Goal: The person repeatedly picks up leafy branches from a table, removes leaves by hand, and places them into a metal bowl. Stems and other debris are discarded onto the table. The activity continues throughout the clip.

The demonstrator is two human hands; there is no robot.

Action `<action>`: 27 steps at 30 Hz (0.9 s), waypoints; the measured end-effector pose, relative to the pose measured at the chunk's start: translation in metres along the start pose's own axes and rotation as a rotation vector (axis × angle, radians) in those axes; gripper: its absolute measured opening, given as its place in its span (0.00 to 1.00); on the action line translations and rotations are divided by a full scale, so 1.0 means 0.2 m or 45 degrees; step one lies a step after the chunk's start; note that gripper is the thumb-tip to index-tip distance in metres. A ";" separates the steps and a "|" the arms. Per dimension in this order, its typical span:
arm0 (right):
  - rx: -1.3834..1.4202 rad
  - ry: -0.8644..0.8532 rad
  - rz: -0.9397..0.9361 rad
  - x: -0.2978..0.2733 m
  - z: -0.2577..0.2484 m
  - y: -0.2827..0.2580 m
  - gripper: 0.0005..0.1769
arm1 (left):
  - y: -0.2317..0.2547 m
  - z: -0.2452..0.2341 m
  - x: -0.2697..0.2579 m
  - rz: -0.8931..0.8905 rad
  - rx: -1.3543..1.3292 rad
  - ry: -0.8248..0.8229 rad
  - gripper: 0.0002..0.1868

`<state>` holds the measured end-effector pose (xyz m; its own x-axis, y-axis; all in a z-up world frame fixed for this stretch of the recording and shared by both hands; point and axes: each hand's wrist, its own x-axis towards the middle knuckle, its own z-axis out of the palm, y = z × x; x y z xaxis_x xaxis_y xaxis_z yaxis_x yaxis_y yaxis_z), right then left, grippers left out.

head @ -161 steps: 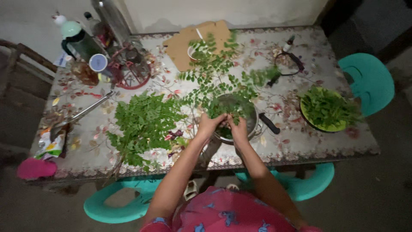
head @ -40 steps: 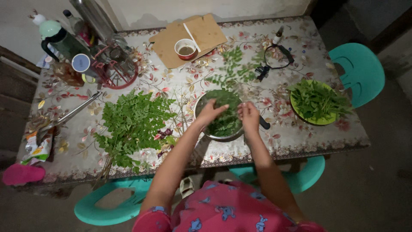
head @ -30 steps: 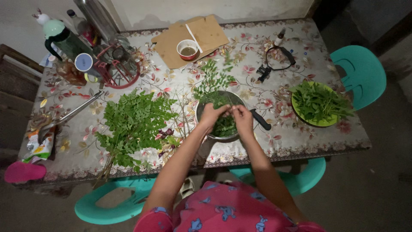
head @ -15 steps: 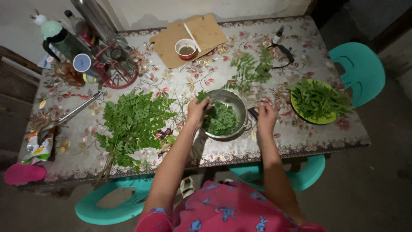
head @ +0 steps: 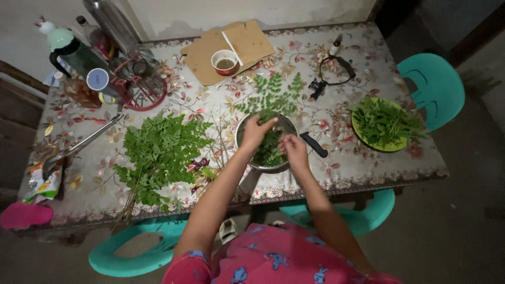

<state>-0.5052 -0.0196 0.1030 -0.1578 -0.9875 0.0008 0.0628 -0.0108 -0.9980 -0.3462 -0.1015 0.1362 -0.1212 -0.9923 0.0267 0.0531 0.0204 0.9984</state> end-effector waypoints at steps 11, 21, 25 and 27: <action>0.237 0.113 -0.010 0.12 0.04 -0.01 0.07 | -0.03 0.01 -0.07 -0.101 -0.025 -0.101 0.15; 0.247 0.228 -0.157 0.21 -0.16 0.12 0.03 | -0.05 -0.15 -0.01 -0.178 -0.567 -0.020 0.11; -0.075 0.377 -0.190 0.17 -0.16 0.03 0.04 | -0.08 -0.13 0.00 -0.202 -0.696 0.015 0.12; -0.210 0.521 -0.077 0.13 -0.22 -0.04 0.06 | -0.08 -0.16 -0.01 -0.280 -0.721 0.070 0.15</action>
<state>-0.5523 -0.0388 0.1078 -0.5356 -0.8418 0.0677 -0.1115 -0.0090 -0.9937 -0.3154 -0.1046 0.1187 -0.1385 -0.9710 -0.1950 0.5535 -0.2392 0.7978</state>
